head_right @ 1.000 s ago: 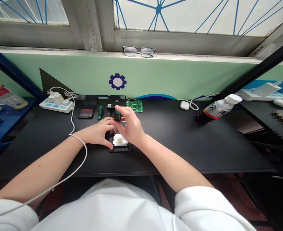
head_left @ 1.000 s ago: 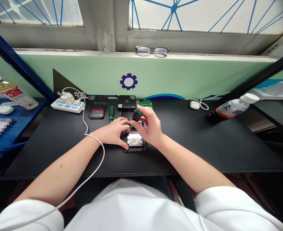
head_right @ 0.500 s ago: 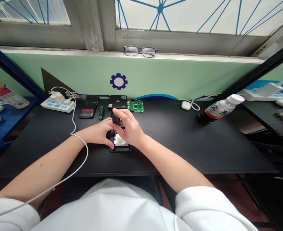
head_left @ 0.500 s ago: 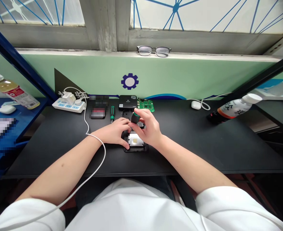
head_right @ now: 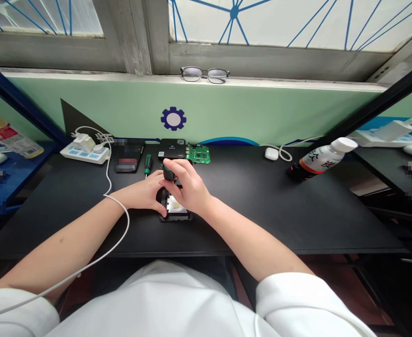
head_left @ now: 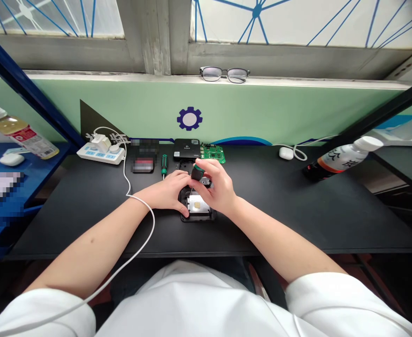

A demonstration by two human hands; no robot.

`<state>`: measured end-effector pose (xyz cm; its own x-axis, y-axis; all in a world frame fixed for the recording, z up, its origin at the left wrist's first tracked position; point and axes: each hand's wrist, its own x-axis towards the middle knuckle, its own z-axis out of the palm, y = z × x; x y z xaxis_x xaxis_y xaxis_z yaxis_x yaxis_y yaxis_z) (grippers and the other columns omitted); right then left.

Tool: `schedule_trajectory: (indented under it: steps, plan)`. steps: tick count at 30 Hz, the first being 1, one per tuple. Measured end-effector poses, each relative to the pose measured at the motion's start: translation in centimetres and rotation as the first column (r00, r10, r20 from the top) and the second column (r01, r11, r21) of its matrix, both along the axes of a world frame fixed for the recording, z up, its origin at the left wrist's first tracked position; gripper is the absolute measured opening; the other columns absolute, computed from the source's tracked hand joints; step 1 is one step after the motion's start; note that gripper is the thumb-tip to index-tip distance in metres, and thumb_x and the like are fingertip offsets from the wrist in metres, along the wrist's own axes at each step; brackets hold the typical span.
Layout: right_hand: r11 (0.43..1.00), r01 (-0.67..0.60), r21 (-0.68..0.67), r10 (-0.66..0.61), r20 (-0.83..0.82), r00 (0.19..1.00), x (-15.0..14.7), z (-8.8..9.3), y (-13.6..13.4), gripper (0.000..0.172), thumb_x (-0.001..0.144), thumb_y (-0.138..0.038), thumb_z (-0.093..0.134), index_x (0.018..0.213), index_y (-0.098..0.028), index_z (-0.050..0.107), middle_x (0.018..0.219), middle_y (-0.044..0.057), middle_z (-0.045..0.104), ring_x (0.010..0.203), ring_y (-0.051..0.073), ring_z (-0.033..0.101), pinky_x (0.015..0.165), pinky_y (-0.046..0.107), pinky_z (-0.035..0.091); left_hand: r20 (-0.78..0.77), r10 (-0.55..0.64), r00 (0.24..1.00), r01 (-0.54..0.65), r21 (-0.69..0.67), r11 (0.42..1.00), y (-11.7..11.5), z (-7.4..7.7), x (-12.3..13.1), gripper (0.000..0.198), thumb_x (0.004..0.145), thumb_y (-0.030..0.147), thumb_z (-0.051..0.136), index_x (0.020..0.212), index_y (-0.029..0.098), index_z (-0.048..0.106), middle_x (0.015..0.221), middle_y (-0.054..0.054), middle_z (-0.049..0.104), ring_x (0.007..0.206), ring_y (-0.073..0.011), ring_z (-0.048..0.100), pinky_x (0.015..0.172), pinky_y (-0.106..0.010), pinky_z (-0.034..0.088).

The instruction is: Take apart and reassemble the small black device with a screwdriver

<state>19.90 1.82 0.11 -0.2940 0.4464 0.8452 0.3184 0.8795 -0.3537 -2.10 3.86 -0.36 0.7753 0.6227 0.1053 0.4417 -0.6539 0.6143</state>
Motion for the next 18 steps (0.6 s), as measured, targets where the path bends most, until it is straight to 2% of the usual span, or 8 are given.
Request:
schedule_trajectory:
  steps: [2, 4, 7, 10, 13, 16, 18]
  plan:
    - [1.0, -0.005, 0.029, 0.005, 0.001, 1.0, 0.0, 0.2, 0.1, 0.06, 0.104, -0.027, 0.069, 0.158, -0.035, 0.045, 0.129, 0.012, 0.07, 0.112, 0.026, 0.073, 0.077, 0.038, 0.071, -0.005, -0.003, 1.0, 0.003, 0.037, 0.999, 0.2, -0.3, -0.1, 0.092, 0.064, 0.051, 0.105, 0.145, 0.031, 0.066, 0.152, -0.012, 0.061, 0.154, -0.0451, 0.039, 0.126, -0.066, 0.04]
    - [0.997, 0.006, 0.076, -0.006, 0.0, 1.0, 0.0, 0.6, 0.1, 0.06, 0.104, -0.028, 0.07, 0.158, -0.035, 0.045, 0.125, 0.012, 0.069, 0.11, 0.027, 0.072, 0.082, 0.042, 0.071, -0.03, 0.006, 1.0, -0.004, 0.071, 0.997, 0.4, -0.6, -0.3, 0.088, 0.065, 0.053, 0.104, 0.142, 0.03, 0.068, 0.156, -0.013, 0.059, 0.158, -0.0461, 0.035, 0.128, -0.068, 0.036]
    - [0.994, 0.036, 0.107, -0.036, -0.004, 0.999, 0.1, 1.1, 0.1, 0.055, 0.102, -0.027, 0.073, 0.152, -0.035, 0.052, 0.119, 0.01, 0.064, 0.105, 0.026, 0.07, 0.085, 0.044, 0.069, -0.071, 0.029, 0.997, -0.021, 0.108, 0.994, 0.6, -0.9, -0.5, 0.077, 0.069, 0.058, 0.101, 0.134, 0.027, 0.073, 0.16, -0.016, 0.055, 0.158, -0.0473, 0.034, 0.128, -0.07, 0.035]
    - [0.999, 0.024, 0.047, -0.024, 0.009, 1.0, 0.2, 1.3, -0.1, 0.045, 0.105, -0.028, 0.066, 0.148, -0.033, 0.055, 0.116, 0.009, 0.059, 0.101, 0.025, 0.067, 0.08, 0.043, 0.067, -0.079, 0.033, 0.996, -0.023, 0.12, 0.993, 0.6, -1.1, -0.6, 0.077, 0.072, 0.061, 0.098, 0.136, 0.026, 0.072, 0.163, -0.017, 0.052, 0.158, -0.0476, 0.034, 0.128, -0.07, 0.036]
    - [0.997, -0.073, -0.019, 0.073, 0.004, 0.997, 0.3, 1.3, 0.0, 0.042, 0.109, -0.028, 0.057, 0.151, -0.03, 0.052, 0.123, 0.012, 0.061, 0.106, 0.025, 0.067, 0.082, 0.043, 0.067, -0.074, 0.024, 0.997, -0.014, 0.132, 0.991, 0.6, -1.0, -0.5, 0.083, 0.072, 0.062, 0.098, 0.142, 0.028, 0.069, 0.163, -0.017, 0.051, 0.158, -0.0469, 0.034, 0.128, -0.07, 0.036]
    - [0.975, -0.21, -0.07, 0.209, -0.011, 0.978, 0.4, 1.3, 0.3, 0.042, 0.112, -0.027, 0.049, 0.154, -0.031, 0.05, 0.131, 0.013, 0.064, 0.12, 0.026, 0.068, 0.092, 0.045, 0.067, -0.07, 0.014, 0.997, -0.005, 0.133, 0.991, 0.6, -0.8, -0.4, 0.084, 0.072, 0.06, 0.099, 0.144, 0.029, 0.069, 0.162, -0.016, 0.053, 0.157, -0.0469, 0.034, 0.128, -0.071, 0.035]
    - [0.962, -0.256, -0.091, 0.256, -0.01, 0.967, 0.5, 1.3, 0.5, 0.041, 0.114, -0.029, 0.043, 0.155, -0.033, 0.05, 0.134, 0.012, 0.067, 0.126, 0.026, 0.068, 0.1, 0.047, 0.065, -0.069, 0.01, 0.998, -0.001, 0.13, 0.992, 0.6, -0.8, -0.4, 0.084, 0.071, 0.058, 0.1, 0.144, 0.029, 0.069, 0.162, -0.016, 0.054, 0.157, -0.047, 0.035, 0.128, -0.071, 0.035]
